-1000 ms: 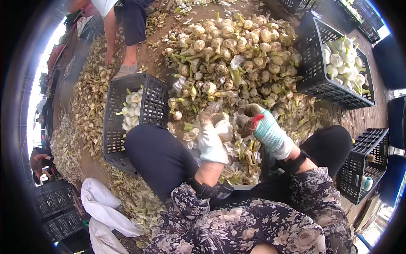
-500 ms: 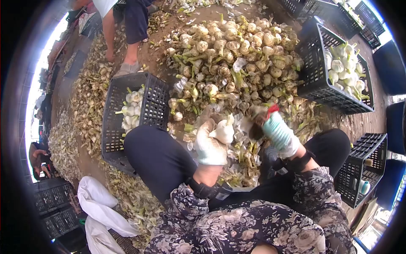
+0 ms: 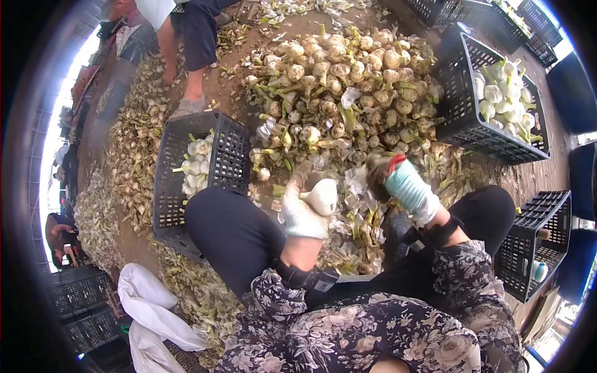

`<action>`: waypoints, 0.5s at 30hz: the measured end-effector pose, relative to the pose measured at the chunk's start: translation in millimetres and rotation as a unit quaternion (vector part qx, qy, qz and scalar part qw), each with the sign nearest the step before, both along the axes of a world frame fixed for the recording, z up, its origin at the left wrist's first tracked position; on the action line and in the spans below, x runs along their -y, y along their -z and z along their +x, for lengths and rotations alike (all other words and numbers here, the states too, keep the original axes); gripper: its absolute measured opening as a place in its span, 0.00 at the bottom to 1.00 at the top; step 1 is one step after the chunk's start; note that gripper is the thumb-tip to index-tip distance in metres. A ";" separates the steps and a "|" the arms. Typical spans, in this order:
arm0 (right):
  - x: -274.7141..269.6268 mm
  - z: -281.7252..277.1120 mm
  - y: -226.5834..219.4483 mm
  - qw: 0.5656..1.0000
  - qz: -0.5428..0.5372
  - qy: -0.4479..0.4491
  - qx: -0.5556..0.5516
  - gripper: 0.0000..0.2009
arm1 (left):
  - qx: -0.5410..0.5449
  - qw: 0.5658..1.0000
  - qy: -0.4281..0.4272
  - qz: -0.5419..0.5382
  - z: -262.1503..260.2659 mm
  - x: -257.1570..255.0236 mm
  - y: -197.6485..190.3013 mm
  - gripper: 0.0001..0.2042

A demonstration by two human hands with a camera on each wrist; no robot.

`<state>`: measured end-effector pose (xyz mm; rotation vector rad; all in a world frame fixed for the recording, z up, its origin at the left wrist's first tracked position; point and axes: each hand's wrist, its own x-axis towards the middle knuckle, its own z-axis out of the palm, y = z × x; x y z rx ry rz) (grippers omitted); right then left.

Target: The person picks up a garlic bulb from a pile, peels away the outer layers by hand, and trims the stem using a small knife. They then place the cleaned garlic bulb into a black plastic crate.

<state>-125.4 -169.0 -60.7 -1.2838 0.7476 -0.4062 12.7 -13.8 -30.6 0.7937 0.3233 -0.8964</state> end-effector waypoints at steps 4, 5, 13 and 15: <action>-16.3 3.5 -38.4 0.915 -0.318 -0.165 -0.186 0.08 | -0.118 0.992 0.042 0.020 -5.4 2.9 -8.3 0.24; -21.8 7.8 -58.5 0.901 -0.379 -0.115 -0.176 0.10 | -0.119 0.992 0.045 0.021 -6.5 0.9 -3.1 0.24; -36.7 25.7 -55.7 0.989 0.133 -0.065 -0.017 0.19 | -0.169 0.984 0.030 0.054 -10.6 3.2 15.3 0.26; -37.6 28.3 -50.9 0.996 -0.042 -0.036 -0.072 0.19 | -0.172 0.982 0.035 0.073 -7.3 3.1 21.4 0.26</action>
